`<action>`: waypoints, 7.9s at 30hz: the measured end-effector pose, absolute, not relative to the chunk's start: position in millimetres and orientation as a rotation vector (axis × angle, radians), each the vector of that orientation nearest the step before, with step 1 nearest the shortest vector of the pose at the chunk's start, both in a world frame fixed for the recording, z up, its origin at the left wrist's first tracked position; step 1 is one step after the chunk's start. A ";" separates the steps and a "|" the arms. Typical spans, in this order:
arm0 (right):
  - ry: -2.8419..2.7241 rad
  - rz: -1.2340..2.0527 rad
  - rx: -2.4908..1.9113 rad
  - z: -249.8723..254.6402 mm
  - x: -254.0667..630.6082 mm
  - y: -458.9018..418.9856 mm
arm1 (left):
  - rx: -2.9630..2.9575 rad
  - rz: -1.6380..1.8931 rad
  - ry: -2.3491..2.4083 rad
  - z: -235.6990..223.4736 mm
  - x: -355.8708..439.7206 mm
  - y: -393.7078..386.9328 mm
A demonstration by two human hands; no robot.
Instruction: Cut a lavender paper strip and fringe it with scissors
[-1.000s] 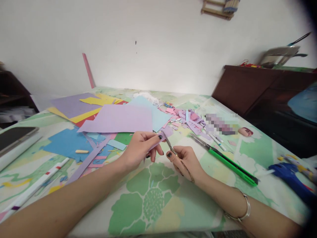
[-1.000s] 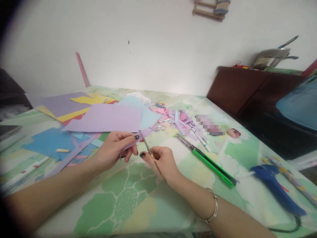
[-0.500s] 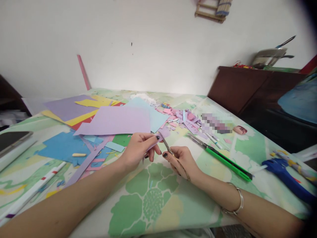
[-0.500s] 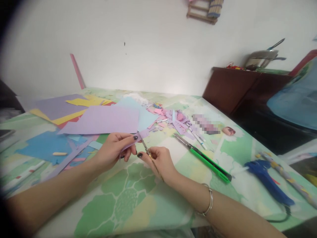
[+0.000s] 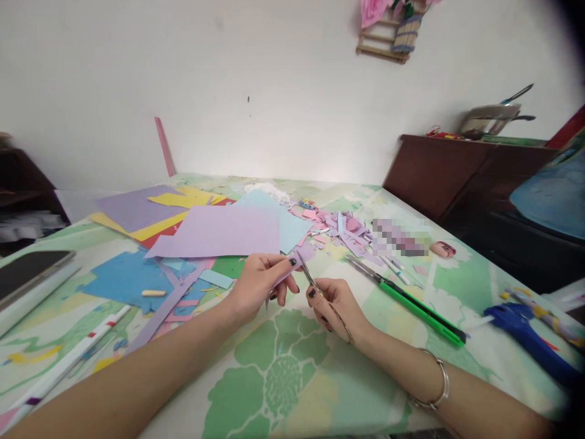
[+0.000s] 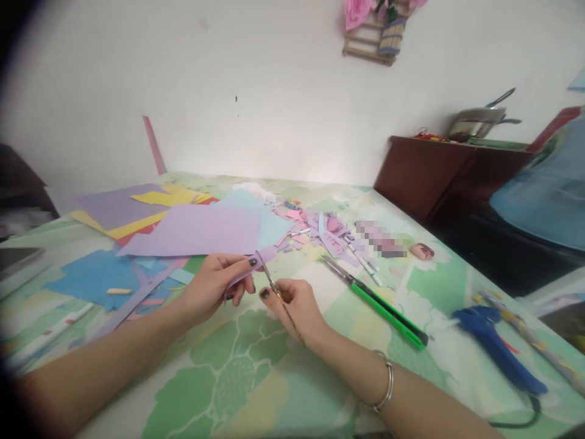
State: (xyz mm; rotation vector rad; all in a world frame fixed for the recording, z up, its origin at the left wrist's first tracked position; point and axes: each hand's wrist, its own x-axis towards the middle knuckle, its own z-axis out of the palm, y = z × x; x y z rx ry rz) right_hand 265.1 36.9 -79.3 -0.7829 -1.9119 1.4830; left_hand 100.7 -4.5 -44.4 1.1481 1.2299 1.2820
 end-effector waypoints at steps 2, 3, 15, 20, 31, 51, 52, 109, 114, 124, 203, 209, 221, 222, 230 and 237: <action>-1.914 1.478 -0.765 -81.2 265.1 37.1 | 1.142 1.288 1.229 -44.2 101.2 -4.0; -1.917 1.473 -0.757 -82.0 264.9 37.3 | 1.135 1.291 1.229 -44.2 101.7 -3.8; -1.971 1.378 -0.808 -83.8 264.3 39.5 | 1.139 1.280 1.241 -45.3 101.0 -2.9; -1.973 1.372 -0.849 -80.7 263.4 38.9 | 1.151 1.269 1.261 -44.2 101.0 -2.9; -2.001 1.298 -0.905 -79.4 263.1 39.2 | 1.128 1.264 1.245 -44.1 102.6 -3.0; -1.956 1.422 -0.801 -83.5 265.9 38.2 | 1.169 1.261 1.267 -42.4 102.3 -3.6; -1.955 1.418 -0.799 -82.9 265.8 38.0 | 1.171 1.259 1.271 -42.2 102.4 -3.8; -2.002 1.351 -0.820 -80.5 266.5 37.2 | 1.190 1.281 1.240 -44.3 102.1 -5.1; -2.017 1.321 -0.841 -79.2 266.4 37.6 | 1.202 1.268 1.251 -44.2 101.4 -5.5; -2.023 1.274 -0.888 -79.6 266.4 38.4 | 1.202 1.256 1.268 -43.7 101.0 -6.0; -1.978 1.367 -0.890 -75.1 265.5 34.5 | 1.234 1.229 1.287 -39.0 101.8 -7.5; -1.979 1.334 -0.929 -74.5 265.3 35.7 | 1.245 1.236 1.276 -39.5 101.1 -7.4; -1.954 1.351 -0.915 -76.4 265.5 35.9 | 1.251 1.254 1.248 -42.7 99.5 -6.4; -1.952 1.353 -0.909 -76.5 265.7 35.7 | 1.251 1.254 1.242 -43.0 99.2 -6.8; -1.920 1.399 -0.851 -77.5 266.7 35.3 | 1.294 1.215 1.268 -40.7 98.0 -6.1; -1.914 1.415 -0.839 -78.6 267.1 36.7 | 1.314 1.182 1.262 -40.7 100.4 -7.0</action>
